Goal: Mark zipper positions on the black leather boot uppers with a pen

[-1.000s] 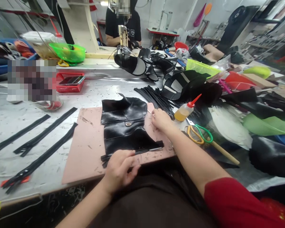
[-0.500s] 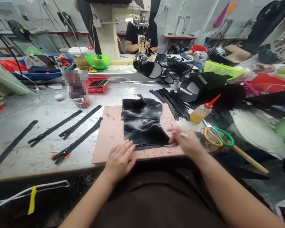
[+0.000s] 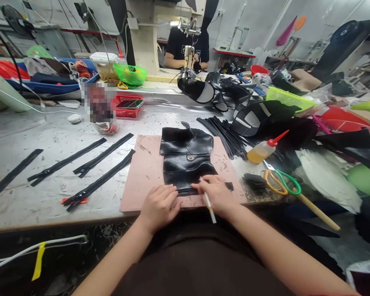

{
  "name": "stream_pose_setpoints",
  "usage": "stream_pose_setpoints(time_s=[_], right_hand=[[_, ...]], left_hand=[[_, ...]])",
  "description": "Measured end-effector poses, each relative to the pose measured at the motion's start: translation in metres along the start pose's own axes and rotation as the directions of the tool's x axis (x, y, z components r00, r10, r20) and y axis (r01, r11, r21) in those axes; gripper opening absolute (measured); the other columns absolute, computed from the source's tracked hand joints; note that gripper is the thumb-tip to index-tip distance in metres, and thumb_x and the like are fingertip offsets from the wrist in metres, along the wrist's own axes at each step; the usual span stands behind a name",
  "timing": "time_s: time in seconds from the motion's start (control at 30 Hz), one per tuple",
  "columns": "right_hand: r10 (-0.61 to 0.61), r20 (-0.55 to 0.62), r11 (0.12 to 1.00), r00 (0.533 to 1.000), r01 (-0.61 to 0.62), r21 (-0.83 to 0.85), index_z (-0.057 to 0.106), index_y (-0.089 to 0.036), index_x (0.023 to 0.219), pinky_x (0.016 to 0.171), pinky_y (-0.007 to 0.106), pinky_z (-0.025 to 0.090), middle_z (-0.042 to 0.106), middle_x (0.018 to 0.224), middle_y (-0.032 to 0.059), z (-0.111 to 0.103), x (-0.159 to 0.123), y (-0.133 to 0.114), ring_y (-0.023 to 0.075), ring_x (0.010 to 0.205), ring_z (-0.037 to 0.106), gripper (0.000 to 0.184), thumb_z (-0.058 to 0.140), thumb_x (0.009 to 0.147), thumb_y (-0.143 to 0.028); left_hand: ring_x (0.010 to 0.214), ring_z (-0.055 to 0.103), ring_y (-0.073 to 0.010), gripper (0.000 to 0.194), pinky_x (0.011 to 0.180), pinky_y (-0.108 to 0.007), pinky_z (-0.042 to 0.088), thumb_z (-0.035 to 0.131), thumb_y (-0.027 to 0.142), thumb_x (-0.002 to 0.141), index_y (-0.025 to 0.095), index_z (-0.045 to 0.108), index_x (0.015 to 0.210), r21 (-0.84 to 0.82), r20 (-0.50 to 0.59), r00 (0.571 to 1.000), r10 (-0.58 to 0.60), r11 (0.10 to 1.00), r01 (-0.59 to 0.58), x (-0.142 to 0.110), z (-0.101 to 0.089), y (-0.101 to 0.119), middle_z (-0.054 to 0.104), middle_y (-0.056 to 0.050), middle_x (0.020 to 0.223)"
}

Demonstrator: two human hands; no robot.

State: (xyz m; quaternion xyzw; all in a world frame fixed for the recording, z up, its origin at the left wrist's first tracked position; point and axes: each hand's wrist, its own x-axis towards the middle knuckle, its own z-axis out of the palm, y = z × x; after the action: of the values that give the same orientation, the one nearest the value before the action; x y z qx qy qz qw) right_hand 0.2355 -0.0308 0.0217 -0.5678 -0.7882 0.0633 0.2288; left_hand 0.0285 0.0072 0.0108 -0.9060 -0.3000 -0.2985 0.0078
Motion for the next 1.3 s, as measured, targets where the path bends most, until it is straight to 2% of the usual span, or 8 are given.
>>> stream_pose_setpoints(time_s=[0.23,0.33,0.5,0.7,0.9,1.0,1.2,1.3], right_hand=[[-0.142,-0.019,0.99,0.99,0.142,0.017,0.06,-0.014,0.101,0.081,0.038,0.035,0.066,0.073,0.0054,0.015,0.003,-0.012,0.0242,0.096,0.053,0.025,0.05,0.078,-0.013],[-0.121,0.037,0.992,0.992,0.12,0.025,0.058,-0.016,0.11,0.081,0.038,0.035,0.066,0.072,0.0039,0.013,0.0,-0.006,0.0236,0.097,0.053,0.034,0.048,0.078,-0.01],[-0.028,0.004,0.999,1.0,0.028,-0.039,0.062,-0.02,0.104,0.081,0.038,0.036,0.063,0.068,0.0031,0.001,-0.012,0.008,0.0221,0.09,0.054,0.038,0.041,0.076,-0.005],[-0.134,-0.02,0.99,0.991,0.135,0.042,0.063,-0.018,0.101,0.078,0.035,0.035,0.065,0.07,0.0034,0.019,0.006,-0.013,0.0212,0.09,0.054,0.028,0.048,0.078,-0.012],[0.05,-0.132,0.988,0.99,-0.068,-0.139,0.064,-0.02,0.077,0.078,0.035,0.033,0.066,0.071,0.0026,-0.013,-0.025,0.027,0.0193,0.082,0.056,0.026,0.043,0.077,-0.004],[0.057,-0.207,0.976,0.977,-0.098,-0.195,0.059,-0.019,0.064,0.076,0.035,0.033,0.065,0.07,0.0032,-0.016,-0.029,0.028,0.0191,0.08,0.057,0.025,0.044,0.079,-0.007],[-0.11,-0.222,0.988,0.969,0.081,-0.135,0.063,-0.016,0.098,0.076,0.033,0.035,0.062,0.057,-0.0006,0.005,-0.016,0.01,0.0202,0.084,0.056,0.031,0.044,0.077,-0.004],[-0.052,-0.24,0.99,0.969,0.018,-0.141,0.065,-0.018,0.086,0.075,0.032,0.035,0.065,0.067,0.0005,-0.002,-0.026,0.02,0.018,0.08,0.056,0.029,0.044,0.074,-0.002]], left_hand=[[0.086,0.062,-0.0213,0.018,0.079,-0.035,0.047,0.052,0.026,0.077,0.014,0.064,0.081,-0.025,0.002,1.0,-0.03,0.999,0.03,0.0,0.004,0.001,0.069,-0.008,0.089],[0.088,0.063,-0.021,0.018,0.08,-0.036,0.047,0.051,0.024,0.078,0.016,0.065,0.086,-0.031,-0.006,0.999,-0.043,0.999,0.043,-0.001,0.002,0.0,0.069,-0.007,0.092],[0.087,0.063,-0.0212,0.018,0.08,-0.036,0.047,0.051,0.024,0.077,0.016,0.065,0.084,-0.047,-0.031,0.999,-0.031,0.998,0.03,0.001,0.002,0.001,0.07,-0.007,0.091],[0.086,0.064,-0.0208,0.018,0.08,-0.036,0.045,0.052,0.025,0.077,0.015,0.064,0.084,-0.033,-0.026,0.998,-0.056,0.998,0.055,0.0,0.004,0.001,0.07,-0.006,0.092],[0.089,0.063,-0.0195,0.015,0.085,-0.036,0.041,0.052,0.023,0.078,0.018,0.064,0.086,-0.059,-0.028,0.997,-0.066,0.996,0.064,-0.003,0.004,-0.003,0.07,-0.004,0.094],[0.088,0.064,-0.02,0.016,0.084,-0.035,0.042,0.053,0.025,0.077,0.016,0.064,0.084,-0.054,-0.037,0.998,-0.06,0.997,0.058,0.001,0.006,-0.002,0.07,-0.006,0.092],[0.085,0.064,-0.0199,0.016,0.083,-0.035,0.04,0.054,0.025,0.076,0.016,0.064,0.085,-0.043,-0.067,0.997,-0.038,0.998,0.035,0.002,0.007,-0.003,0.07,-0.005,0.092],[0.085,0.065,-0.0192,0.014,0.084,-0.035,0.039,0.055,0.024,0.076,0.018,0.064,0.086,-0.045,-0.09,0.995,-0.037,0.998,0.033,0.001,0.006,-0.005,0.071,-0.004,0.091]])
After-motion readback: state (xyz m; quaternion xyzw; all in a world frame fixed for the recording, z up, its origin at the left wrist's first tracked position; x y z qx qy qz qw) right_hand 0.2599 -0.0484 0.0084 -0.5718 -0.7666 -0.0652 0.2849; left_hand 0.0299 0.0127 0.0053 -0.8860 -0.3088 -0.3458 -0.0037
